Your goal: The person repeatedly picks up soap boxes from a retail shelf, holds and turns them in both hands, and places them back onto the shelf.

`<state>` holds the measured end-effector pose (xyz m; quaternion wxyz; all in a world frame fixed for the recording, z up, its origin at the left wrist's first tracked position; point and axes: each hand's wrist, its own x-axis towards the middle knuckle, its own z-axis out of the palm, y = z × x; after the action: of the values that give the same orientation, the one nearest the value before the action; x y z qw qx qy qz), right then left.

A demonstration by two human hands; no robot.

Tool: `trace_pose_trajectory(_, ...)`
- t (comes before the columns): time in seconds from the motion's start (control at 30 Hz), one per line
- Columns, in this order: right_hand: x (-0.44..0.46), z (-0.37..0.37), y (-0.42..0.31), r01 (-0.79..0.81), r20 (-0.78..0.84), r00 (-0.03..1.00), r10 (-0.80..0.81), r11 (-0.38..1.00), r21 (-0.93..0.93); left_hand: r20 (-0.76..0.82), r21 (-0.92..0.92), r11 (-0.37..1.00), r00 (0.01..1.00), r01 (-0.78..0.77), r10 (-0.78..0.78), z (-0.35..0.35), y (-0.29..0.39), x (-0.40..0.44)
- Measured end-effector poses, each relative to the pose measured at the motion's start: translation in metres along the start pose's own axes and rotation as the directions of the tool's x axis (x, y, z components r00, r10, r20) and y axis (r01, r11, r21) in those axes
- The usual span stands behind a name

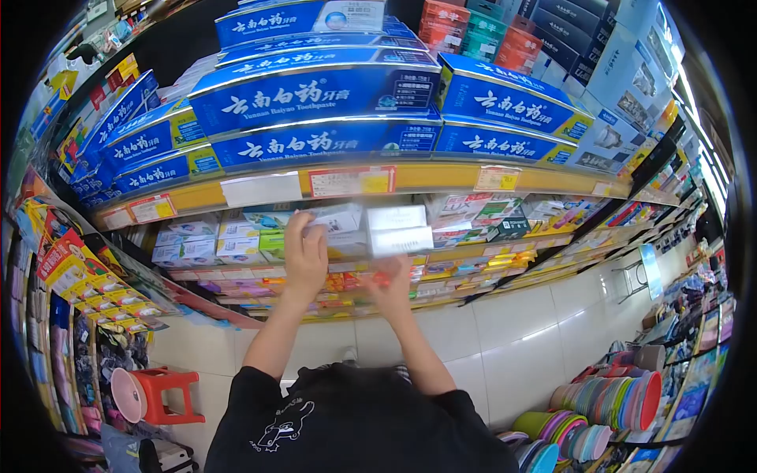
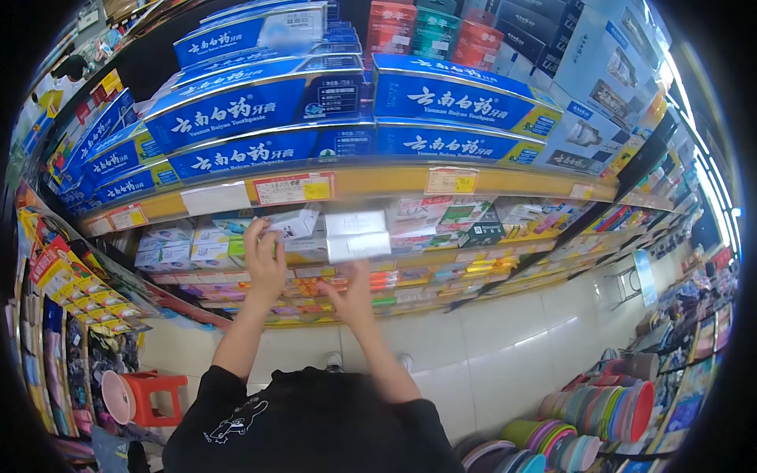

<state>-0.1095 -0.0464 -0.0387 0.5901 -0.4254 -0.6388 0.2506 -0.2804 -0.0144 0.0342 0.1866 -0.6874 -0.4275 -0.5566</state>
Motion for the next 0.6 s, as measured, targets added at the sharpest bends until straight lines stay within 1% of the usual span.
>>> trace_pose_trajectory(0.1,0.036,0.007,-0.002,-0.126,-0.135,0.98,0.145,0.982,0.141,0.033,0.019,0.996,0.995,0.09,-0.09,0.006,0.006,-0.009)
trace_pose_trajectory(0.2,0.052,-0.001,-0.006,-0.17,-0.134,0.976,0.173,0.985,0.035,0.069,0.035,0.992,0.99,0.119,-0.121,-0.002,0.01,-0.013)
trace_pose_trajectory(0.23,0.055,-0.002,-0.003,-0.159,-0.139,0.978,0.157,0.987,-0.001,0.081,0.039,0.992,0.989,0.122,-0.125,-0.005,0.01,-0.016)
trace_pose_trajectory(0.33,0.056,-0.002,0.004,-0.151,-0.149,0.98,0.135,0.983,-0.104,0.007,-0.049,0.989,0.99,0.14,-0.139,-0.009,0.01,-0.03)
trace_pose_trajectory(0.43,0.06,-0.004,-0.005,-0.171,-0.153,0.978,0.142,0.965,-0.199,-0.045,-0.027,0.995,0.994,0.095,-0.096,-0.017,0.011,-0.044)
trace_pose_trajectory(0.53,0.064,-0.007,-0.016,-0.216,-0.142,0.973,0.18,0.924,-0.314,-0.103,-0.075,0.997,0.995,-0.006,-0.002,-0.021,0.013,-0.051)
trace_pose_trajectory(0.6,0.064,-0.01,-0.016,-0.235,-0.135,0.971,0.196,0.881,-0.41,-0.081,-0.091,0.996,0.997,-0.014,0.007,-0.026,0.021,-0.056)
